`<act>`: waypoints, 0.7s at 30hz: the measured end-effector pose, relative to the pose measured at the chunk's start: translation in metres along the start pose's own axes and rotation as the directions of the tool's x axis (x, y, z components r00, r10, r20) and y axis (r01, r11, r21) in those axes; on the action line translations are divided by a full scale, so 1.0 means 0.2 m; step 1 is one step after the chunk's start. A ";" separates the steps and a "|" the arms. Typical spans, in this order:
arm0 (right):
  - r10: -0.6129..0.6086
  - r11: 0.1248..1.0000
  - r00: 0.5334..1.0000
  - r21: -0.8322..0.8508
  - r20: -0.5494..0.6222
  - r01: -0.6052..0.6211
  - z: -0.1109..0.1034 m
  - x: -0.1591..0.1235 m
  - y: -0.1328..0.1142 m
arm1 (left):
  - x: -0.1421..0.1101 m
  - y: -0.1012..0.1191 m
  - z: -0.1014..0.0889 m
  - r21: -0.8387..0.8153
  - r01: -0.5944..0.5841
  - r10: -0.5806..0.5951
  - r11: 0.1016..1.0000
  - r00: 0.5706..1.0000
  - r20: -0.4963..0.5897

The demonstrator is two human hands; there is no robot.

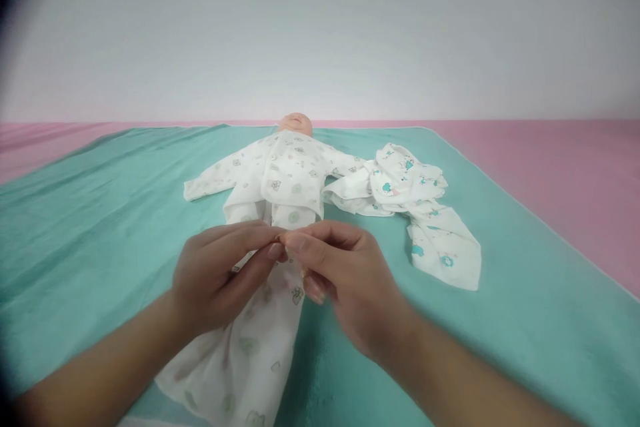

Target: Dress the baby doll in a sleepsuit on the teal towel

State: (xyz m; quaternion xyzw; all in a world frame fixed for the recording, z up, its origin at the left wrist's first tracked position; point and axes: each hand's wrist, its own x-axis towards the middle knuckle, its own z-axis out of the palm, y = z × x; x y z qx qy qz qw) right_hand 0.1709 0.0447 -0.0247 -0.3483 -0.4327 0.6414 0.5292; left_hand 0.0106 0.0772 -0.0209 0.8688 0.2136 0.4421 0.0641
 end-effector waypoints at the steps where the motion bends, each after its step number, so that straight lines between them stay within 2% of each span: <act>1: -0.019 0.999 1.000 -0.041 -0.010 0.019 0.00 0.00 0.00 | 0.00 0.00 0.00 -0.010 0.012 -0.012 1.000 1.000 0.014; 5: -0.072 0.981 0.996 -0.182 -0.046 0.063 -0.02 0.01 0.01 | -0.01 -0.01 0.00 -0.041 0.049 -0.048 0.998 0.998 0.039; 10: -0.052 0.971 0.997 -0.236 -0.061 0.036 -0.03 0.03 0.03 | -0.02 -0.02 0.02 0.005 0.065 -0.065 0.998 0.998 0.015; 13: 0.010 0.981 1.000 -0.195 -0.024 -0.015 -0.03 0.04 0.02 | -0.01 -0.03 0.02 0.044 0.134 -0.133 0.990 0.991 -0.036; 16: 0.094 0.992 0.995 -0.086 0.036 -0.091 -0.03 0.04 0.00 | -0.01 -0.03 0.02 0.018 0.227 -0.224 0.974 0.970 -0.089; 18: 0.113 0.993 0.992 -0.026 0.047 -0.112 -0.04 0.05 -0.01 | -0.01 -0.04 0.01 -0.025 0.229 -0.231 0.973 0.968 -0.102; 21: 0.095 0.995 0.994 0.015 0.049 -0.095 -0.05 0.05 -0.02 | -0.02 -0.04 0.00 -0.058 0.173 -0.177 0.983 0.981 -0.077</act>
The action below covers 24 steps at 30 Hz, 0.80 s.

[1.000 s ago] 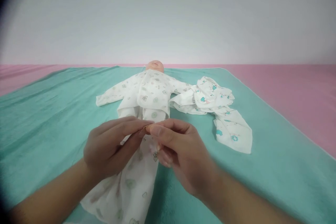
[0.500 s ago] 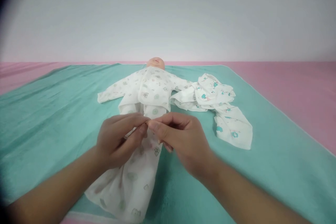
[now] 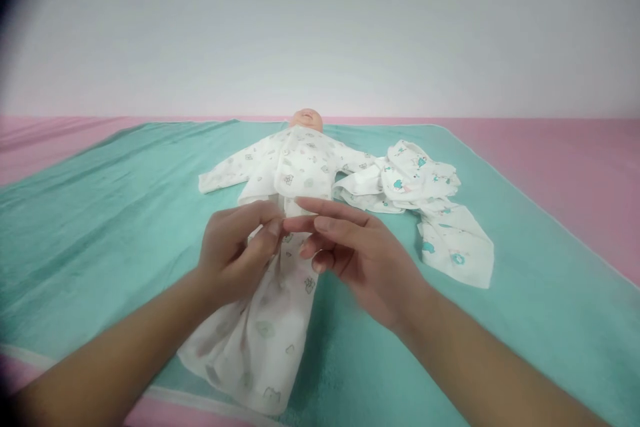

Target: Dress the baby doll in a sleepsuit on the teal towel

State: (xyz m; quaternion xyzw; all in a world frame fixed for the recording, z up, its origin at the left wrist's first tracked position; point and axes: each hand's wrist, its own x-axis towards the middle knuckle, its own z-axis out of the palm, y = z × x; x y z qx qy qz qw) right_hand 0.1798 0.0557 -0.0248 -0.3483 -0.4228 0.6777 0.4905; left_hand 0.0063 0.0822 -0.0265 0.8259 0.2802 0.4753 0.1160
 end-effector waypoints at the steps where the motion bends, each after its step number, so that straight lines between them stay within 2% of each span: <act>1: -0.011 1.000 1.000 0.004 0.008 0.011 0.00 0.00 0.00 | 0.00 0.00 0.00 -0.004 -0.023 0.023 1.000 1.000 0.014; 6: -0.049 0.999 0.998 -0.006 0.050 0.049 -0.01 -0.01 -0.01 | 0.00 0.00 -0.01 -0.035 -0.101 0.103 0.994 0.994 0.035; 17: -0.087 0.996 0.995 0.004 0.053 0.087 -0.03 -0.01 -0.02 | -0.02 -0.01 0.00 -0.069 -0.130 0.133 0.989 0.990 0.039; 24: -0.093 0.992 0.992 0.093 0.088 0.085 -0.02 -0.01 -0.01 | -0.01 -0.01 0.00 -0.053 -0.126 0.128 0.991 0.991 0.037</act>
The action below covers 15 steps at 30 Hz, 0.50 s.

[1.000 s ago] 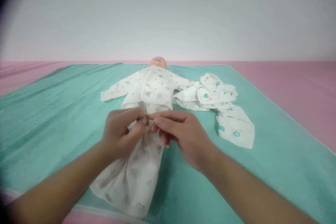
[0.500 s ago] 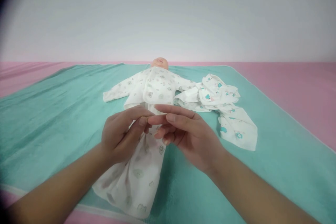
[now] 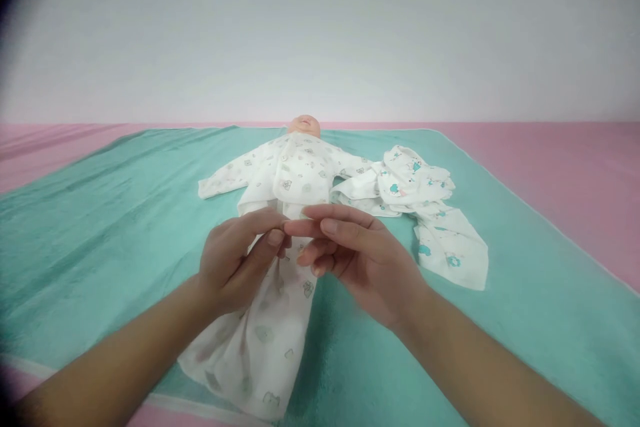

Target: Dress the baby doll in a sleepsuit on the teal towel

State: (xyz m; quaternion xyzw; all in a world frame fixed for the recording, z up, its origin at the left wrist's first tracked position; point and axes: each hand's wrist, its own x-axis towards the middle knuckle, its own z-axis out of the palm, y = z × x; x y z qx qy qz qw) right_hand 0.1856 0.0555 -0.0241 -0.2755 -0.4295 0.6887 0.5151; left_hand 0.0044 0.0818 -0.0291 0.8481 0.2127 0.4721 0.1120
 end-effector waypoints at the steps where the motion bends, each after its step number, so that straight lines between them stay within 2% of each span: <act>1: 0.000 1.000 1.000 0.006 0.005 0.000 0.00 0.00 0.00 | 0.00 0.00 0.00 0.006 -0.001 0.001 1.000 1.000 -0.002; 7: -0.049 0.997 0.997 -0.054 0.061 0.053 -0.01 0.00 0.00 | 0.00 0.00 0.00 0.010 0.009 -0.009 1.000 1.000 -0.004; 13: -0.127 0.958 0.990 -0.253 0.060 0.138 -0.01 0.01 0.01 | 0.00 -0.01 0.00 0.064 0.070 -0.069 0.995 0.997 -0.023; 15: -0.145 0.930 0.988 -0.335 0.051 0.154 -0.02 0.02 0.03 | 0.00 -0.01 0.00 0.101 0.129 -0.126 0.987 0.991 -0.037</act>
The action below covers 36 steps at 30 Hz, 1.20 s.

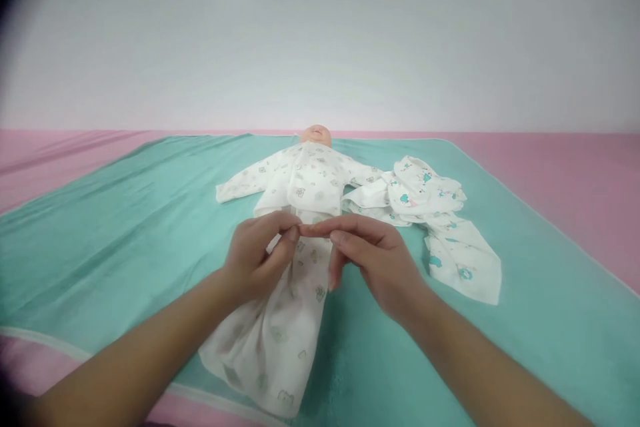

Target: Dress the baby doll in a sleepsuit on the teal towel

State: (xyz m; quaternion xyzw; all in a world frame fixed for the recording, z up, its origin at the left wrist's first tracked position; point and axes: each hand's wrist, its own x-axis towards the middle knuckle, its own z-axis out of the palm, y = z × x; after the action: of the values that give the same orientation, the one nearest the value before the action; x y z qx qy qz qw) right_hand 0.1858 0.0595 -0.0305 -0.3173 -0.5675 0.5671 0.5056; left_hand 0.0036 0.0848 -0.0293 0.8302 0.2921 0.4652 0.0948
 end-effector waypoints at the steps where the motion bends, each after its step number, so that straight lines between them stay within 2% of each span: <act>1: -0.005 0.999 1.000 -0.036 -0.011 0.004 0.00 0.00 0.01 | 0.00 0.00 0.00 0.014 0.045 -0.045 0.999 0.999 0.002; 4: -0.002 0.996 1.000 -0.090 -0.030 -0.001 0.01 0.00 0.04 | 0.01 -0.01 0.00 0.032 0.189 -0.190 0.981 0.982 0.017; 9: 0.016 0.990 0.999 -0.139 0.040 -0.010 0.06 0.00 0.04 | 0.02 -0.01 -0.02 -0.040 0.346 -0.345 0.937 0.938 0.027; 11: 0.020 0.970 0.997 -0.241 0.069 -0.003 0.08 -0.01 0.03 | 0.02 -0.02 -0.03 -0.122 0.399 -0.397 0.909 0.917 0.036; 13: 0.007 0.912 0.993 -0.408 0.115 0.041 0.09 -0.03 0.02 | 0.02 -0.02 -0.04 -0.195 0.428 -0.431 0.883 0.902 0.030; 17: -0.053 0.733 0.970 -0.651 0.235 0.198 0.12 -0.06 0.03 | 0.02 -0.01 -0.05 -0.234 0.397 -0.412 0.888 0.911 -0.019; 21: -0.162 0.624 0.940 -0.706 0.302 0.334 0.14 -0.07 0.05 | 0.02 -0.01 -0.05 -0.162 0.275 -0.283 0.948 0.959 -0.026; 23: -0.196 0.604 0.931 -0.710 0.308 0.362 0.14 -0.07 0.05 | 0.01 -0.01 -0.05 -0.169 0.255 -0.262 0.952 0.965 -0.019; 25: -0.208 0.621 0.928 -0.691 0.310 0.370 0.14 -0.08 0.05 | 0.01 -0.01 -0.05 -0.210 0.274 -0.282 0.939 0.959 -0.008; 27: -0.205 0.673 0.935 -0.651 0.290 0.350 0.14 -0.08 0.05 | 0.01 -0.01 -0.04 -0.276 0.302 -0.311 0.912 0.950 0.014; 32: -0.145 0.818 0.975 -0.534 0.171 0.215 0.11 -0.08 0.05 | 0.02 -0.01 -0.03 -0.450 0.338 -0.361 0.826 0.932 0.037; 36: -0.131 0.850 0.980 -0.493 0.149 0.188 0.10 -0.08 0.06 | 0.03 -0.01 -0.02 -0.478 0.357 -0.383 0.803 0.923 0.048</act>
State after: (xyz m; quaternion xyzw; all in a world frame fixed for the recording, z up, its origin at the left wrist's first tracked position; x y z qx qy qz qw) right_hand 0.1684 0.0403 -0.0413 -0.3585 -0.7472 0.3715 0.4184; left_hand 0.0013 0.0892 -0.0237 0.6957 0.3269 0.5162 0.3777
